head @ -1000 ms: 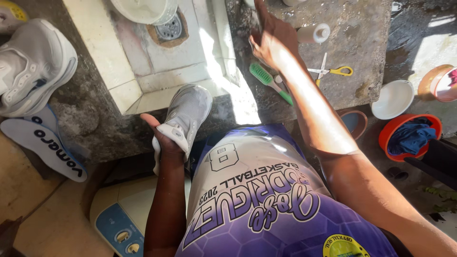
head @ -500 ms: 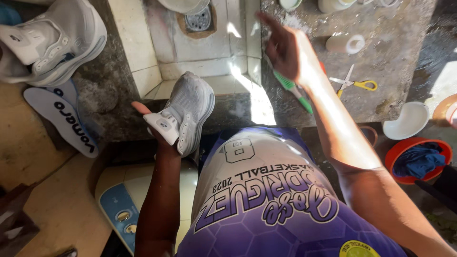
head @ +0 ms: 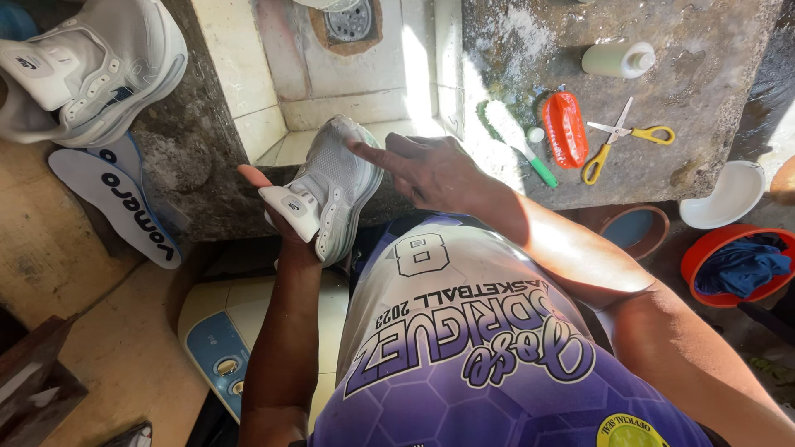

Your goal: The person scrubs a white sneaker with a green brush while rinsing it under running water. They repeatedly scrub the upper and sides, rinse, and inspect the shoe throughout the clip.

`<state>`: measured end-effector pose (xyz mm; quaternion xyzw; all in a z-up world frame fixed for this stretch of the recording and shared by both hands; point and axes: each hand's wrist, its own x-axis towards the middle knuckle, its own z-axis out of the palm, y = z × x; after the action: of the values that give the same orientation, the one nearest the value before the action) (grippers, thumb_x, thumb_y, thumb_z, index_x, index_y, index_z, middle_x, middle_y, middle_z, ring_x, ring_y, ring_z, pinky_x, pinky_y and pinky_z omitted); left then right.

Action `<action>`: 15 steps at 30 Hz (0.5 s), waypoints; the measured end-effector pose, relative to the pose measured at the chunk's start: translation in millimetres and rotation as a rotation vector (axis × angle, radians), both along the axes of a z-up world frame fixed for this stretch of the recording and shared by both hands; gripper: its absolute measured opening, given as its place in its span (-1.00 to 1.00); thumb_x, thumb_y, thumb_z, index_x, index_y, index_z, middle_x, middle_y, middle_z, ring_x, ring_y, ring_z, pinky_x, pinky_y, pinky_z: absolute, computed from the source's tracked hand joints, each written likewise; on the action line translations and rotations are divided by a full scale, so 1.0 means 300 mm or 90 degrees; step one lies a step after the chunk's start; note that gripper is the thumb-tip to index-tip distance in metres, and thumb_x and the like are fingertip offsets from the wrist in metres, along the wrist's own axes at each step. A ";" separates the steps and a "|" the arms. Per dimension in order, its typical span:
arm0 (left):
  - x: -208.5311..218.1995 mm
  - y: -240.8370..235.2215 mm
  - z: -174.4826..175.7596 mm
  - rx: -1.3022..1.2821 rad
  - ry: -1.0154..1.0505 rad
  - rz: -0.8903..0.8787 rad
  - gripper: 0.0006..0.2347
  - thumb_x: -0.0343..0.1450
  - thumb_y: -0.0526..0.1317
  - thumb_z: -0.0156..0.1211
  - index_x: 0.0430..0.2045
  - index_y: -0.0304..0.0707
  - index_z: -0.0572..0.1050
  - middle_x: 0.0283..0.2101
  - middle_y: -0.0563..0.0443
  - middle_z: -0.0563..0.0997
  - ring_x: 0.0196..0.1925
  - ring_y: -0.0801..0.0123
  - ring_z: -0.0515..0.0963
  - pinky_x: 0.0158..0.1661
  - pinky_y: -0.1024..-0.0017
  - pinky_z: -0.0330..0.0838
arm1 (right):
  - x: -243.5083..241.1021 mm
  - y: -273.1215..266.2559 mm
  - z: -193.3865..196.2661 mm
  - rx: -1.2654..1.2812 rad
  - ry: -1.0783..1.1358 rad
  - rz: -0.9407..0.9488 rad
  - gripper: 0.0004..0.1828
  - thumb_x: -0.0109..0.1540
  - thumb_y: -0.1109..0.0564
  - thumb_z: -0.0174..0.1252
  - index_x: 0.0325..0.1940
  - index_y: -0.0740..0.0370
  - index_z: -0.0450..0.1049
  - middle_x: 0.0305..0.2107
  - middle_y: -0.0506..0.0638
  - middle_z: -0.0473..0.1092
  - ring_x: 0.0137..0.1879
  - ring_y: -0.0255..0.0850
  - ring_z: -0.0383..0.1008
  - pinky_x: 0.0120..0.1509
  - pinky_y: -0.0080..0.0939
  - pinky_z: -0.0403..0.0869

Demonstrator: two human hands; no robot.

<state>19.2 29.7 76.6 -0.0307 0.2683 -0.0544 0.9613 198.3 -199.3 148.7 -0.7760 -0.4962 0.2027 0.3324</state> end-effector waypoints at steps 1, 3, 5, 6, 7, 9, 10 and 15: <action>0.001 0.001 -0.007 -0.009 -0.006 0.000 0.12 0.27 0.58 -0.13 0.41 -0.66 0.10 0.39 -0.26 0.35 0.37 0.14 0.40 0.39 0.25 0.33 | -0.005 0.006 -0.009 -0.013 -0.016 0.001 -0.17 0.20 0.22 0.18 0.55 -0.04 0.16 -0.30 0.00 0.36 -0.38 -0.11 0.48 -0.43 -0.13 0.49; 0.005 0.006 -0.015 -0.026 -0.021 0.002 0.12 0.28 0.58 -0.13 0.41 -0.66 0.10 0.38 -0.26 0.36 0.36 0.15 0.41 0.38 0.24 0.34 | -0.011 0.011 -0.022 -0.026 -0.021 -0.004 -0.17 0.20 0.21 0.19 0.56 -0.02 0.13 -0.29 0.01 0.37 -0.38 -0.11 0.49 -0.44 -0.13 0.49; 0.010 0.008 -0.016 -0.045 -0.039 0.003 0.12 0.28 0.58 -0.14 0.41 -0.67 0.10 0.38 -0.27 0.36 0.35 0.15 0.42 0.38 0.24 0.35 | -0.016 0.014 -0.030 -0.026 0.003 -0.014 -0.14 0.19 0.22 0.18 0.58 0.02 0.10 -0.29 0.00 0.36 -0.35 -0.11 0.50 -0.40 -0.12 0.50; 0.008 0.007 -0.013 -0.039 -0.038 0.001 0.12 0.29 0.58 -0.14 0.41 -0.67 0.10 0.37 -0.27 0.37 0.35 0.15 0.42 0.37 0.24 0.35 | -0.020 0.016 -0.034 -0.037 -0.007 -0.012 -0.15 0.20 0.21 0.19 0.58 0.02 0.10 -0.30 0.01 0.36 -0.36 -0.12 0.49 -0.41 -0.12 0.50; 0.010 0.007 -0.010 -0.036 -0.037 -0.004 0.12 0.29 0.58 -0.14 0.41 -0.68 0.10 0.37 -0.27 0.37 0.34 0.15 0.42 0.37 0.24 0.36 | -0.022 0.013 -0.038 -0.048 -0.018 -0.011 -0.16 0.21 0.20 0.19 0.57 0.02 0.10 -0.30 0.01 0.36 -0.37 -0.12 0.49 -0.42 -0.12 0.50; 0.016 0.002 -0.004 0.003 0.005 -0.019 0.11 0.28 0.58 -0.13 0.40 -0.64 0.13 0.35 -0.24 0.39 0.33 0.16 0.43 0.36 0.25 0.36 | -0.016 0.005 -0.045 -0.071 -0.008 -0.015 -0.16 0.20 0.22 0.18 0.57 0.01 0.11 -0.30 0.03 0.37 -0.39 -0.13 0.49 -0.43 -0.13 0.50; 0.019 -0.002 0.000 0.028 0.038 -0.023 0.10 0.28 0.58 -0.13 0.40 -0.62 0.15 0.34 -0.22 0.40 0.32 0.15 0.44 0.35 0.25 0.36 | -0.005 -0.005 -0.049 -0.082 0.012 -0.020 -0.15 0.19 0.25 0.16 0.57 0.00 0.11 -0.29 0.05 0.39 -0.40 -0.13 0.49 -0.44 -0.14 0.50; 0.024 -0.015 0.007 0.189 0.175 -0.029 0.06 0.25 0.57 -0.12 0.35 -0.54 0.24 0.30 -0.15 0.44 0.27 0.22 0.46 0.32 0.26 0.39 | 0.103 -0.064 -0.089 -0.070 0.092 -0.175 -0.21 0.31 0.23 0.14 0.60 0.04 0.04 -0.26 0.00 0.51 -0.44 -0.10 0.52 -0.36 -0.09 0.53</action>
<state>26.4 25.2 78.7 0.1102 0.4029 -0.0311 0.9081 229.3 -218.5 122.0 -0.8368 -0.3486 0.2375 0.3490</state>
